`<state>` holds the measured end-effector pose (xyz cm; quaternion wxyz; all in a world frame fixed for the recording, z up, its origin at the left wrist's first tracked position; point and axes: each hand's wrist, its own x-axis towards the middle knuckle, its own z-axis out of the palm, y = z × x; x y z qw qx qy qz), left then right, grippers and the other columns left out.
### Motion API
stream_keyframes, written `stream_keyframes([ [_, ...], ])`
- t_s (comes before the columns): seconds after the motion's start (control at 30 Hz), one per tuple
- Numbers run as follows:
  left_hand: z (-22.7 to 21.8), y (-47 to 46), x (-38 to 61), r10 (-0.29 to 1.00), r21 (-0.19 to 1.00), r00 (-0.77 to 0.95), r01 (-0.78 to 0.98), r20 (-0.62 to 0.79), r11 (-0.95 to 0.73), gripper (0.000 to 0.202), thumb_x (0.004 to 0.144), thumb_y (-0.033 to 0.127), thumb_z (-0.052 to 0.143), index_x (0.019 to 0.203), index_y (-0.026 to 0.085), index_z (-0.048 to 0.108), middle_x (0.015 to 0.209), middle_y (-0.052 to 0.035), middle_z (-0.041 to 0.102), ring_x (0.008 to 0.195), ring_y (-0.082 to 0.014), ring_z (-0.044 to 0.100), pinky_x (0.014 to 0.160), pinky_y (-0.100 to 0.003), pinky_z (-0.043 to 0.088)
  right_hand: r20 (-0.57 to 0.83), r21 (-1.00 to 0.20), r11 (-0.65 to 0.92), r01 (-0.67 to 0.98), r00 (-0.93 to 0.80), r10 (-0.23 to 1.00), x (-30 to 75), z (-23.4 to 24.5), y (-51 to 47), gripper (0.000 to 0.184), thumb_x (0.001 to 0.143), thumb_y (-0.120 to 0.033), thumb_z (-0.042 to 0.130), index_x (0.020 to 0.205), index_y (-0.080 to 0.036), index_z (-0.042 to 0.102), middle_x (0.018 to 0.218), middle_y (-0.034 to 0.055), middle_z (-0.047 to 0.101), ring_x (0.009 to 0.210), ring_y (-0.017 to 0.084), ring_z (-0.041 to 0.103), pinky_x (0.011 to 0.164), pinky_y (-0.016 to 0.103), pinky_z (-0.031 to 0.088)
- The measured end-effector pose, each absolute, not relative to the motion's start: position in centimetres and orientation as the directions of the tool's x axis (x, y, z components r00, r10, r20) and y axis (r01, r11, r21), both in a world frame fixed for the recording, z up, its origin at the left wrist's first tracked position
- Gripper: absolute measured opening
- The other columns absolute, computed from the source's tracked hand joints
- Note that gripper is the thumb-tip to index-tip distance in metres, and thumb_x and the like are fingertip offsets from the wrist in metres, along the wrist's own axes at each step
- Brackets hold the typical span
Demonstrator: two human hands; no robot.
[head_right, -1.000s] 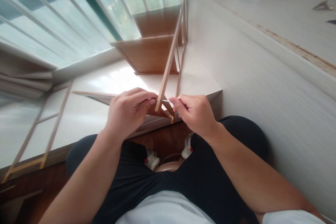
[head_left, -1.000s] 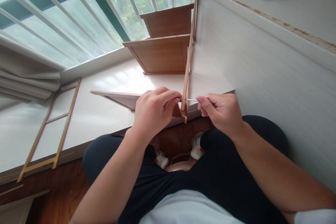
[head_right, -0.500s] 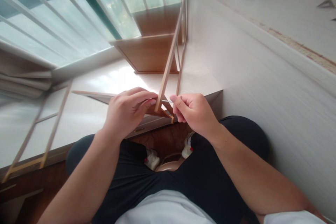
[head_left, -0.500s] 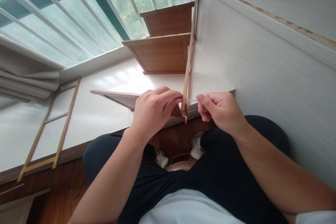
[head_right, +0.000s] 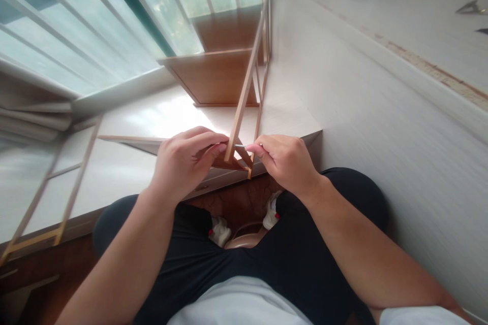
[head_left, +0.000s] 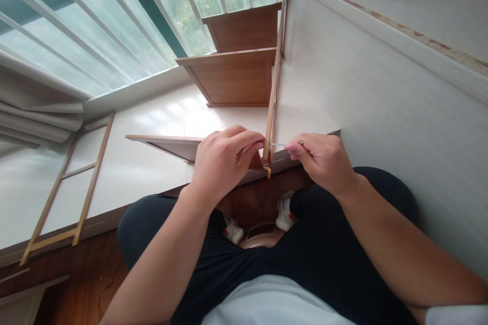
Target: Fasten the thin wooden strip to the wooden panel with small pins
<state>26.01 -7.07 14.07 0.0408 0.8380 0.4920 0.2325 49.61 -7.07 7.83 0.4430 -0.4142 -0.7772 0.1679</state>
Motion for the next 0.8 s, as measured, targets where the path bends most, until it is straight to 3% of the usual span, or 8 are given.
stream_keyframes([
  [0.33, 13.6, -6.8, 26.0, 0.841, 0.358, 0.423, 0.768, 0.339, -0.531, 0.022, 0.105, 0.031, 0.059, 0.103, 0.024, 0.080, 0.094, -0.0016, 0.079, 0.083, -0.0170, 0.069, 0.086, -0.032, 0.047, 0.411, -0.815, 0.476, 0.331, -0.249, 0.877, 49.4, 7.9, -7.2, 0.056, 0.109, -0.057, 0.051, 0.069, -0.021, 0.064, 0.062, 0.0023, 0.065, 0.058, 0.015, 0.058, 0.063, 0.030, 0.043],
  [0.53, 13.6, -6.6, 26.1, 0.826, 0.378, 0.444, 0.739, 0.348, -0.557, 0.021, 0.105, 0.030, 0.059, 0.102, 0.023, 0.079, 0.096, -0.0017, 0.080, 0.086, -0.0173, 0.070, 0.091, -0.033, 0.048, 0.164, -0.982, 0.178, 0.055, -0.194, 0.967, 48.8, 7.8, -7.6, 0.060, 0.101, -0.064, 0.064, 0.064, -0.018, 0.069, 0.051, 0.0009, 0.060, 0.047, 0.012, 0.052, 0.050, 0.026, 0.038],
  [0.67, 13.6, -6.5, 26.0, 0.817, 0.375, 0.447, 0.733, 0.363, -0.568, 0.020, 0.105, 0.029, 0.060, 0.102, 0.023, 0.078, 0.094, -0.0014, 0.080, 0.085, -0.0170, 0.070, 0.092, -0.033, 0.048, 0.003, -0.997, -0.014, -0.076, -0.221, 0.975, 48.5, 8.1, -7.4, 0.061, 0.095, -0.067, 0.071, 0.062, -0.016, 0.072, 0.045, 0.0025, 0.059, 0.040, 0.011, 0.050, 0.043, 0.025, 0.033],
  [0.8, 13.5, -6.5, 26.0, 0.815, 0.370, 0.448, 0.733, 0.367, -0.570, 0.020, 0.105, 0.030, 0.060, 0.102, 0.023, 0.079, 0.095, -0.0013, 0.081, 0.084, -0.0165, 0.070, 0.092, -0.033, 0.048, -0.055, -0.986, -0.094, -0.138, -0.263, 0.963, 48.5, 8.4, -7.1, 0.060, 0.092, -0.067, 0.073, 0.062, -0.015, 0.073, 0.043, 0.0037, 0.059, 0.037, 0.011, 0.050, 0.041, 0.024, 0.030],
])
